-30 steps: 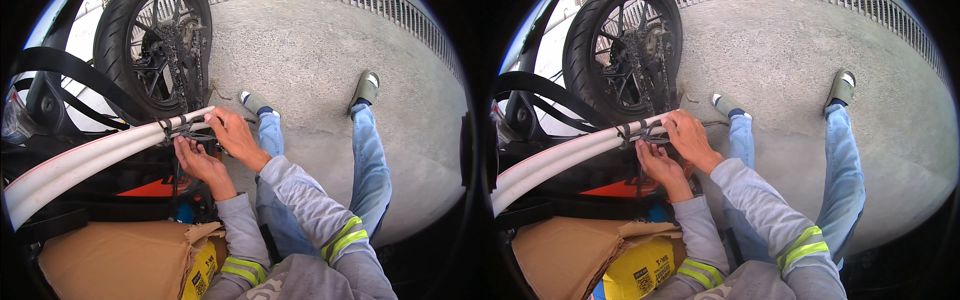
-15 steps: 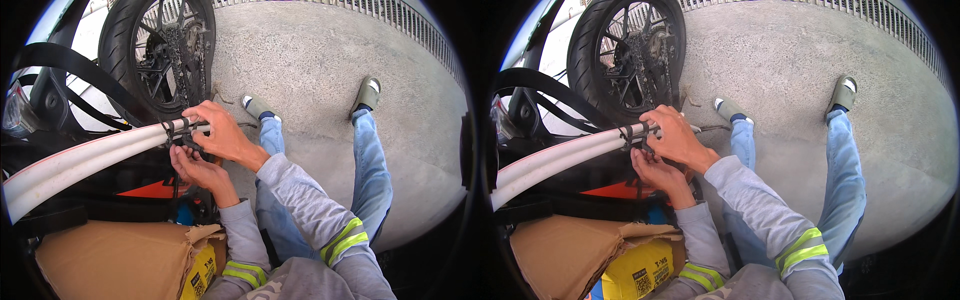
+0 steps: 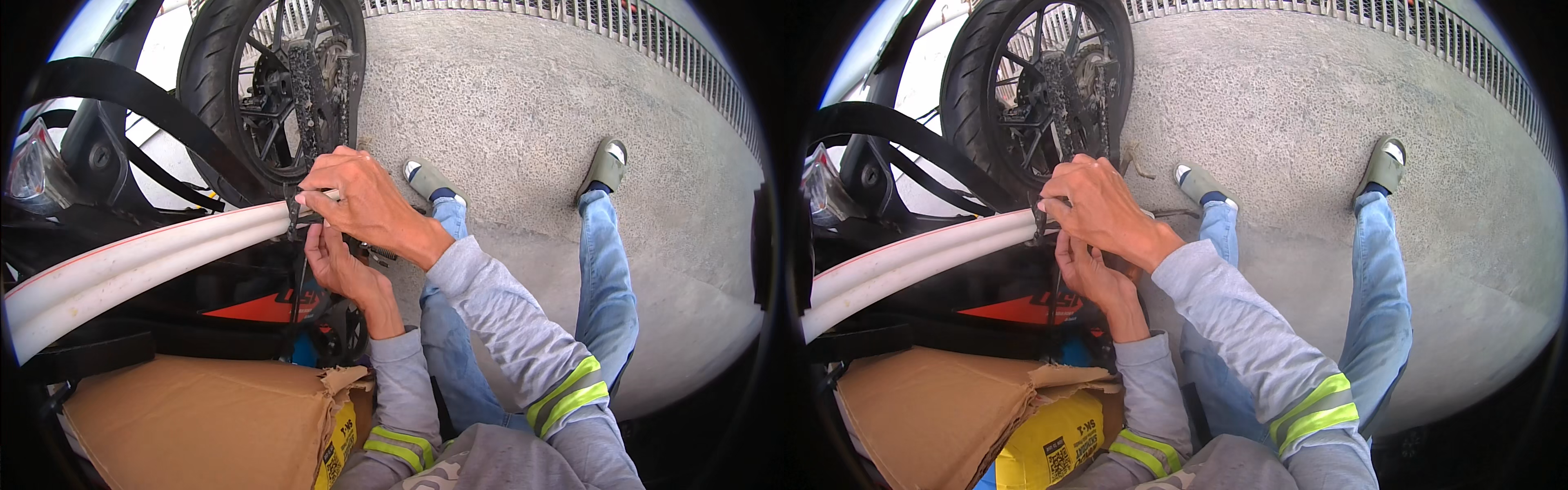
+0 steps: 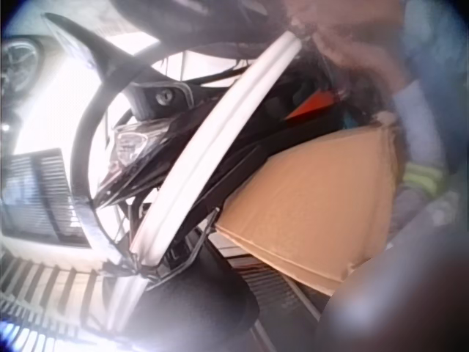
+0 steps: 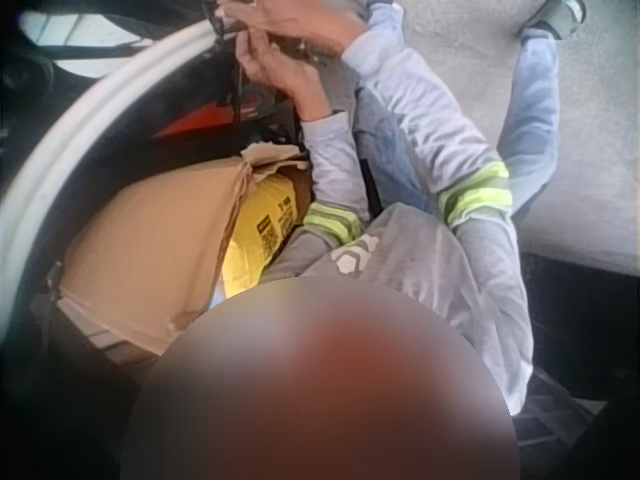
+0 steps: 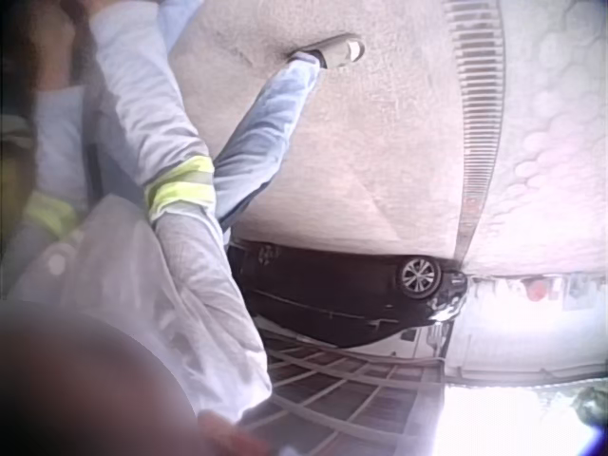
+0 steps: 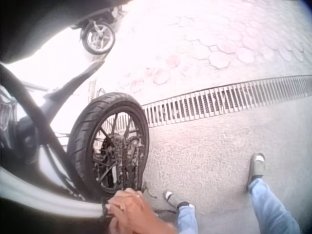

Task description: The person secures a yellow and blue bag and a cardboard box to the back of a motorcycle using black straps. They repeatedly wrap the straps around the cargo and the bike's frame, then tie knots to fasten the load.

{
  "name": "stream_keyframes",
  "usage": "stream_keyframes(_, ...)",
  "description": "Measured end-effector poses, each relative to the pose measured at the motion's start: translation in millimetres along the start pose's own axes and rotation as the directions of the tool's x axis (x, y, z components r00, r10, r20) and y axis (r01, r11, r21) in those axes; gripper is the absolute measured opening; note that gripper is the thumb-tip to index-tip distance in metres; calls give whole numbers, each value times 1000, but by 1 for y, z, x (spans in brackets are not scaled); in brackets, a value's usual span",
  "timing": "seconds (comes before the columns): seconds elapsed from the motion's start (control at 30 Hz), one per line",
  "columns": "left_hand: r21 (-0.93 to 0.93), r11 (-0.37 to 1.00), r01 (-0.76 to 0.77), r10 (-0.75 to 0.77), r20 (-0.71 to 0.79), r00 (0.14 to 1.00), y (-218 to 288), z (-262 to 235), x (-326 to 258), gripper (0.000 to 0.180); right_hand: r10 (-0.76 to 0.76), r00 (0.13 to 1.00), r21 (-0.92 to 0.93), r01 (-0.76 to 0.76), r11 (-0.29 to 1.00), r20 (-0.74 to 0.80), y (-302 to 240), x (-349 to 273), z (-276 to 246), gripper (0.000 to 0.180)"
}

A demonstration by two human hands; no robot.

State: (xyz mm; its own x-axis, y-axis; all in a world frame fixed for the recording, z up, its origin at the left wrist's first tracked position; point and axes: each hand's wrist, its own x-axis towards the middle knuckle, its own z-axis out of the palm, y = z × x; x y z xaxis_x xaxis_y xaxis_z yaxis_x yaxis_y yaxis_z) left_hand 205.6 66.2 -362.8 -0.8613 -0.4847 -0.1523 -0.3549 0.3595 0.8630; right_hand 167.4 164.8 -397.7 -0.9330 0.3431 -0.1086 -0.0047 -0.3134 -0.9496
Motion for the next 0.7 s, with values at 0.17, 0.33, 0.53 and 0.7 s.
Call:
stream_keyframes(0.17,138,990,-20,30,-70,997,14,-1,-3,36,167,984,191,-153,970,-57,5,-1,11,18)
stream_keyframes(0.33,56,998,-29,30,-32,999,22,2,-5,36,189,982,223,-178,958,-27,2,-36,8,16)
stream_keyframes(0.53,-62,997,-45,40,-85,996,17,7,3,26,146,987,260,-124,957,-66,6,-57,13,15)
stream_keyframes(0.7,77,990,-121,132,-162,978,11,13,7,23,64,993,161,-47,986,-103,-3,-40,5,16)
